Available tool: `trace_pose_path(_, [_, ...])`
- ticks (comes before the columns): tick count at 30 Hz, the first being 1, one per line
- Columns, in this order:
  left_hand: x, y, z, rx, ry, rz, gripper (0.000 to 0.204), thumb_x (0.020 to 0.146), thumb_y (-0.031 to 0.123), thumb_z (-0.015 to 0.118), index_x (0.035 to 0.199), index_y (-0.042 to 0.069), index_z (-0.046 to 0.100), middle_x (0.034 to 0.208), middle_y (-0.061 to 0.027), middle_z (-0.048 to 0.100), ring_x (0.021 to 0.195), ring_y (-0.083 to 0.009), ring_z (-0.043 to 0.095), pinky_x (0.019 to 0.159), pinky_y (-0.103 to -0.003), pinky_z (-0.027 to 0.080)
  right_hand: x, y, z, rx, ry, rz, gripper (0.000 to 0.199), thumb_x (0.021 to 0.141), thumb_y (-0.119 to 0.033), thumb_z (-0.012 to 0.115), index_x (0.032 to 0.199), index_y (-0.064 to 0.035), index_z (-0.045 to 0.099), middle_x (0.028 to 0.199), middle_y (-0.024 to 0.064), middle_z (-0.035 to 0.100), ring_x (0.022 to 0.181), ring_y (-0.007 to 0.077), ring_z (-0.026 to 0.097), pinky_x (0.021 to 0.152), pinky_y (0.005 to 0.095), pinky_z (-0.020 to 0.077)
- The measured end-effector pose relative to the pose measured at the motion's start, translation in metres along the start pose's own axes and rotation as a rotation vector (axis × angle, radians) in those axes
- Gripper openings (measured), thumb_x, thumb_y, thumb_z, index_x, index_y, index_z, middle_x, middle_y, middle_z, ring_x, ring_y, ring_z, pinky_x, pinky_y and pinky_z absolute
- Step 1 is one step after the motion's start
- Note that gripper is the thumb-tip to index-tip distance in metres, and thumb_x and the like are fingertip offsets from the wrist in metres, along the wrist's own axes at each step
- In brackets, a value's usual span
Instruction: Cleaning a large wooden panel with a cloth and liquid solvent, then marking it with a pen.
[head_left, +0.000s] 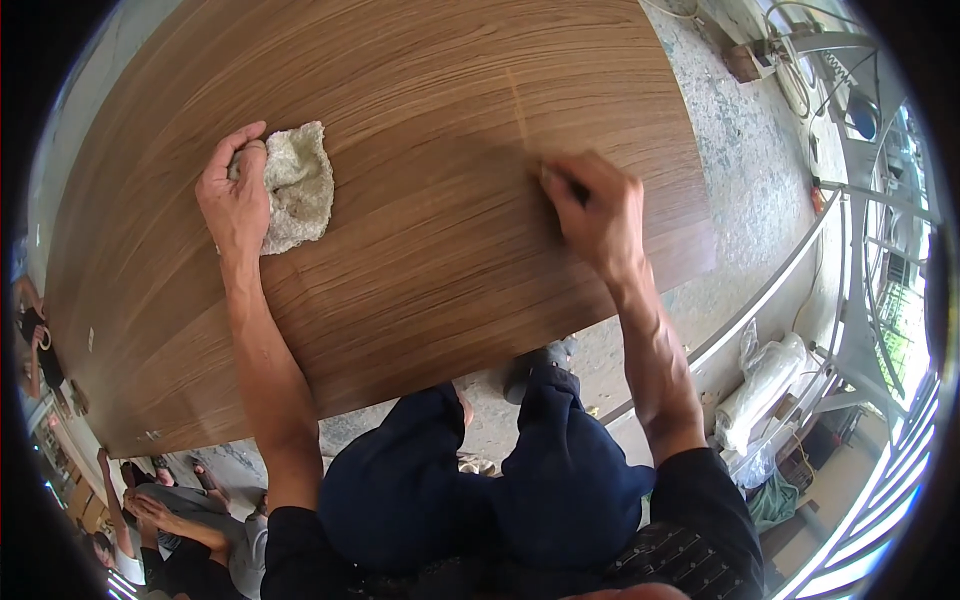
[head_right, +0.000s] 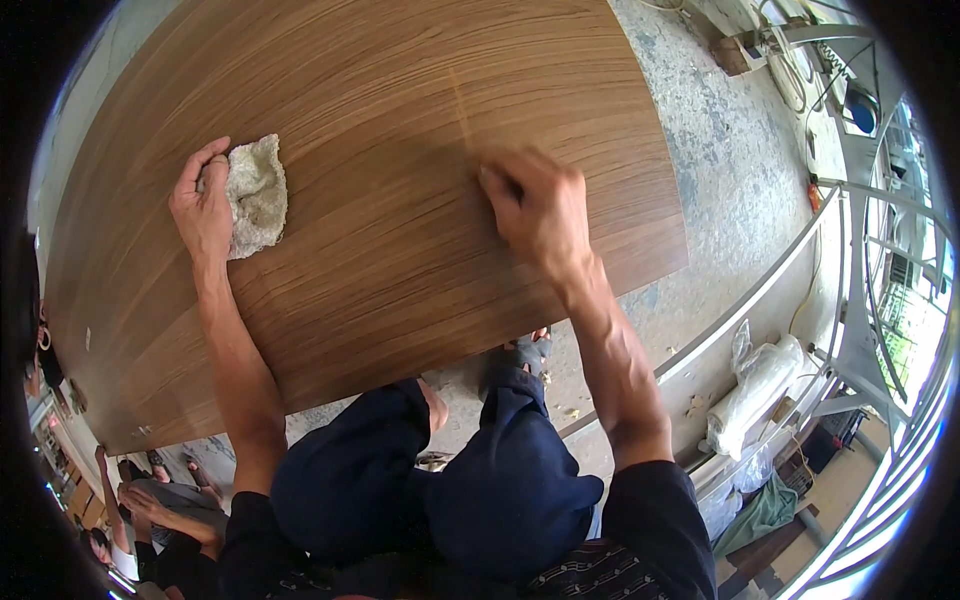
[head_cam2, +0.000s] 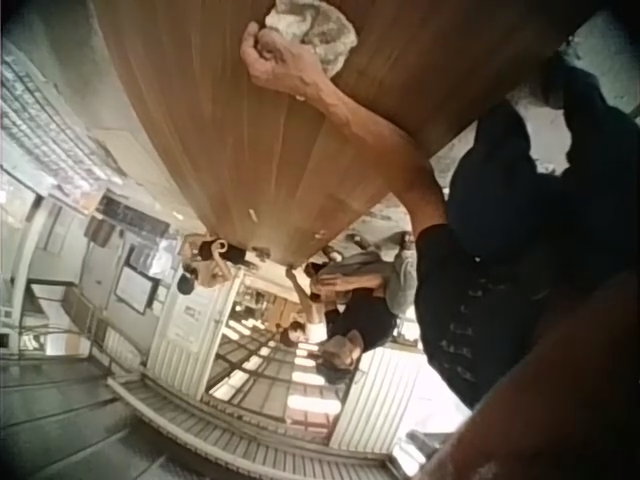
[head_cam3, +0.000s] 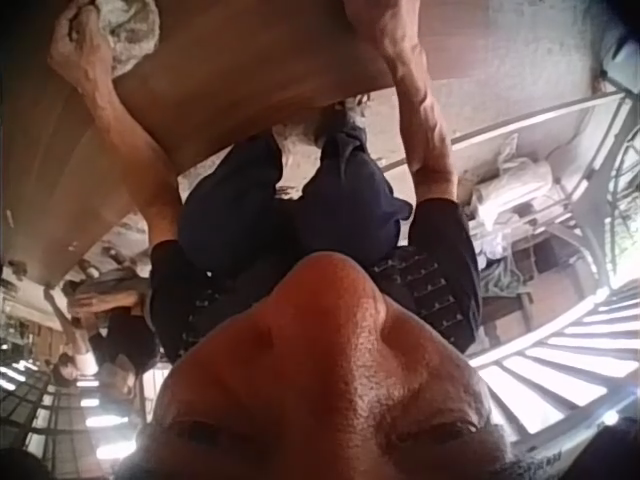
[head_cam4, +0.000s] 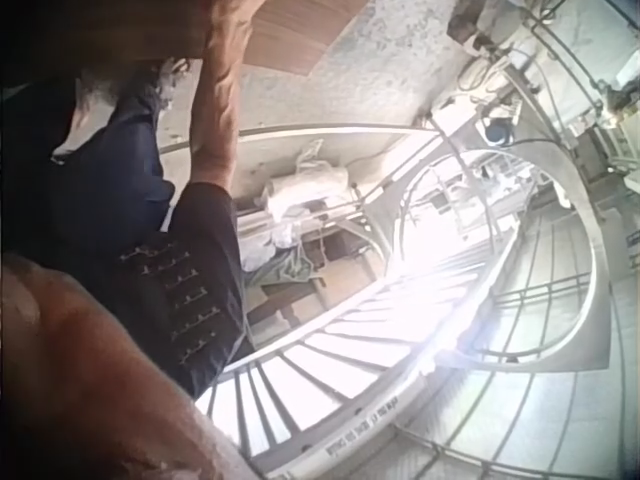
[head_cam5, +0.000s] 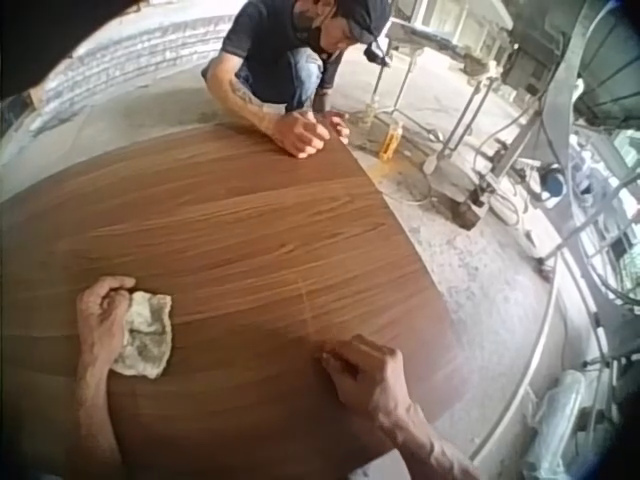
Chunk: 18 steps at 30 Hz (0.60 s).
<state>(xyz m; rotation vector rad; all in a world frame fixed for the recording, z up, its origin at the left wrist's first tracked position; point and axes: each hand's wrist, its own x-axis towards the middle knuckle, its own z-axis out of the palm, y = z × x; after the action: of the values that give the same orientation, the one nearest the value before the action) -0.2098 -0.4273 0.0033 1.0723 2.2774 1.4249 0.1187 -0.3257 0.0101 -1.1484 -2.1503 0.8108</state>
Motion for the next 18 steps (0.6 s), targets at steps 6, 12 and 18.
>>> trace_pose_path(6, [0.003,-0.004,0.007,-0.052,-0.002,0.012,0.018,0.089,0.006,0.059,0.103,0.002,0.07,0.074,0.0066,0.054,0.061,-0.001,0.04,0.055,-0.018,0.034,0.078,0.028,0.015,-0.08,0.085,-0.103,0.015,0.082,-0.013,0.069,0.093,-0.0022,0.072,0.084,0.0151,0.07,0.072,0.0233,0.069,0.065,0.03,0.0529])
trace_pose_path(12, [0.002,-0.004,0.001,-0.024,-0.007,0.019,0.018,0.089,0.006,0.058,0.103,0.002,0.07,0.076,0.0066,0.055,0.061,-0.0004,0.039,0.054,-0.018,0.033,-0.005,0.003,-0.011,-0.001,-0.092,-0.01,0.012,0.08,-0.004,0.068,0.092,-0.001,0.07,0.083,0.0127,0.07,0.07,0.0222,0.068,0.063,0.0303,0.0525])
trace_pose_path(18, [0.004,-0.006,0.001,-0.016,-0.002,0.06,0.019,0.089,0.007,0.059,0.104,0.002,0.07,0.078,0.0043,0.059,0.064,-0.0022,0.046,0.058,-0.019,0.039,-0.074,-0.033,-0.021,0.205,-0.199,0.053,0.017,0.077,0.006,0.064,0.093,-0.0001,0.067,0.084,0.0112,0.07,0.07,0.0211,0.068,0.06,0.0293,0.0522])
